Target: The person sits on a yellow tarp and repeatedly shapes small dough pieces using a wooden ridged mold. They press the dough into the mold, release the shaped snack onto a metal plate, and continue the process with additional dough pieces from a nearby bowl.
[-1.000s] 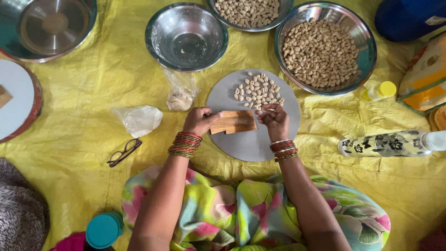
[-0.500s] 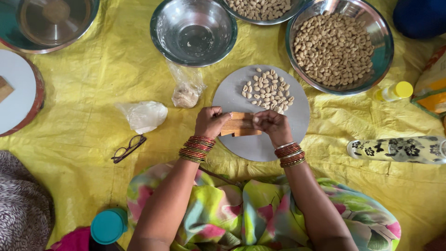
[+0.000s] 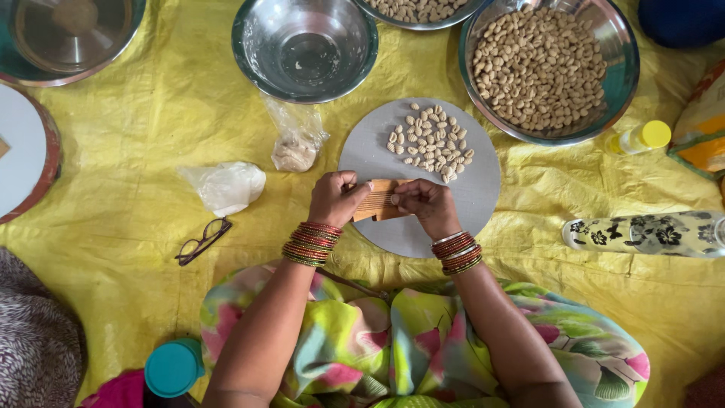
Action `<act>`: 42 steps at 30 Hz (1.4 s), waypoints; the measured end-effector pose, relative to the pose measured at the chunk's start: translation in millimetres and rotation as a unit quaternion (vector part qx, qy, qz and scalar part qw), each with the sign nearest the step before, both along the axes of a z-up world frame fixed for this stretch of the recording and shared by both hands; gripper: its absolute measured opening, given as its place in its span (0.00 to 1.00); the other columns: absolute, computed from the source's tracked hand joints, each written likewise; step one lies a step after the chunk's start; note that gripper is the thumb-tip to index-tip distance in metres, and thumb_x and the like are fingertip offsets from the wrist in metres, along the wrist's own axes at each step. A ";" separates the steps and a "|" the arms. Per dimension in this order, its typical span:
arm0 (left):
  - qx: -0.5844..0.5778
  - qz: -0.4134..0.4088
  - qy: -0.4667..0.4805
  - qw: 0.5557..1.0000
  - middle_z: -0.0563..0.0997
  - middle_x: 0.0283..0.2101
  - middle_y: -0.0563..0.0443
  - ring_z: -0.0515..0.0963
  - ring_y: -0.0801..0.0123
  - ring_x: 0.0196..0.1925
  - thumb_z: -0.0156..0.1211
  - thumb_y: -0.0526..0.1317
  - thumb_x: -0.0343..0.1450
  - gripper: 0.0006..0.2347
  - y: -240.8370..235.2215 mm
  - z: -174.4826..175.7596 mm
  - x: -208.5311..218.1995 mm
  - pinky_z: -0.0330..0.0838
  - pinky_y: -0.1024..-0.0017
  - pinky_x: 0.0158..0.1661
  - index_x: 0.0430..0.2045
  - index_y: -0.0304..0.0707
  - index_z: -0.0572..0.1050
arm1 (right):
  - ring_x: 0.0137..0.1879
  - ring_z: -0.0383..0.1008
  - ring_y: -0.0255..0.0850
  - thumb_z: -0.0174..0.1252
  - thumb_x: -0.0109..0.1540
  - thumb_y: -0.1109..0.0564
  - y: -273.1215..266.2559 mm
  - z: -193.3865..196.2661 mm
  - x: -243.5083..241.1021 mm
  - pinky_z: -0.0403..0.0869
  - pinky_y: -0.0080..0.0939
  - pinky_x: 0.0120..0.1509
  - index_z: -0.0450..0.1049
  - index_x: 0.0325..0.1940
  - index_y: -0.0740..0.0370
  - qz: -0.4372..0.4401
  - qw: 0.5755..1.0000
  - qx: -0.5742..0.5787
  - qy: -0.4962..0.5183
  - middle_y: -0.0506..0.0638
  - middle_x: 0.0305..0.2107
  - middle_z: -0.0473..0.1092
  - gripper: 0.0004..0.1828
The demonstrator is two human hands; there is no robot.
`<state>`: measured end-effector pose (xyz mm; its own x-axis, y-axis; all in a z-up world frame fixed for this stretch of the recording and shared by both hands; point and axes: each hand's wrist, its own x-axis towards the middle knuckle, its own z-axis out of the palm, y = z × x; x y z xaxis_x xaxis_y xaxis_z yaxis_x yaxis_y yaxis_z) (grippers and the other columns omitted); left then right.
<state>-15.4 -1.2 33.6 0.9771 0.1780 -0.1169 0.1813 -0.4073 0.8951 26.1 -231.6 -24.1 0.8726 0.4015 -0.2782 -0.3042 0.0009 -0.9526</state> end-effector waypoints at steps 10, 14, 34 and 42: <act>0.013 -0.012 -0.012 1.000 0.62 0.12 0.53 0.59 0.76 0.17 0.68 0.42 0.66 0.20 3.0 -1.2 1.1 0.59 0.69 0.22 0.10 0.34 0.61 | 0.43 0.81 0.38 0.61 0.60 0.73 -2.1 -15.1 -2.2 0.81 0.36 0.46 0.75 0.46 0.73 -0.037 0.999 0.020 -0.012 0.55 0.37 0.79 0.11; -0.012 -0.018 -0.025 0.999 0.62 0.13 0.56 0.60 0.78 0.18 0.67 0.41 0.67 0.19 2.6 -0.6 -0.1 0.59 0.71 0.23 0.11 0.35 0.62 | 0.43 0.81 0.38 0.61 0.60 0.73 -6.4 -20.6 -2.8 0.81 0.35 0.45 0.75 0.46 0.73 -0.042 0.999 0.013 -0.010 0.55 0.37 0.79 0.10; 0.002 -0.034 -0.026 0.999 0.64 0.11 0.57 0.61 0.80 0.17 0.66 0.41 0.67 0.19 4.2 -1.3 1.4 0.59 0.72 0.21 0.09 0.37 0.62 | 0.41 0.80 0.38 0.60 0.60 0.73 -34.3 -60.9 12.4 0.83 0.38 0.46 0.76 0.47 0.72 -0.041 0.998 0.045 0.034 0.54 0.37 0.79 0.11; 0.000 -0.037 -0.029 0.999 0.63 0.12 0.56 0.60 0.79 0.17 0.66 0.42 0.67 0.21 4.4 -4.3 2.5 0.58 0.71 0.21 0.09 0.36 0.60 | 0.40 0.81 0.36 0.57 0.63 0.70 -40.9 -59.9 17.2 0.84 0.37 0.45 0.77 0.45 0.68 -0.052 0.994 -0.018 0.092 0.51 0.35 0.78 0.07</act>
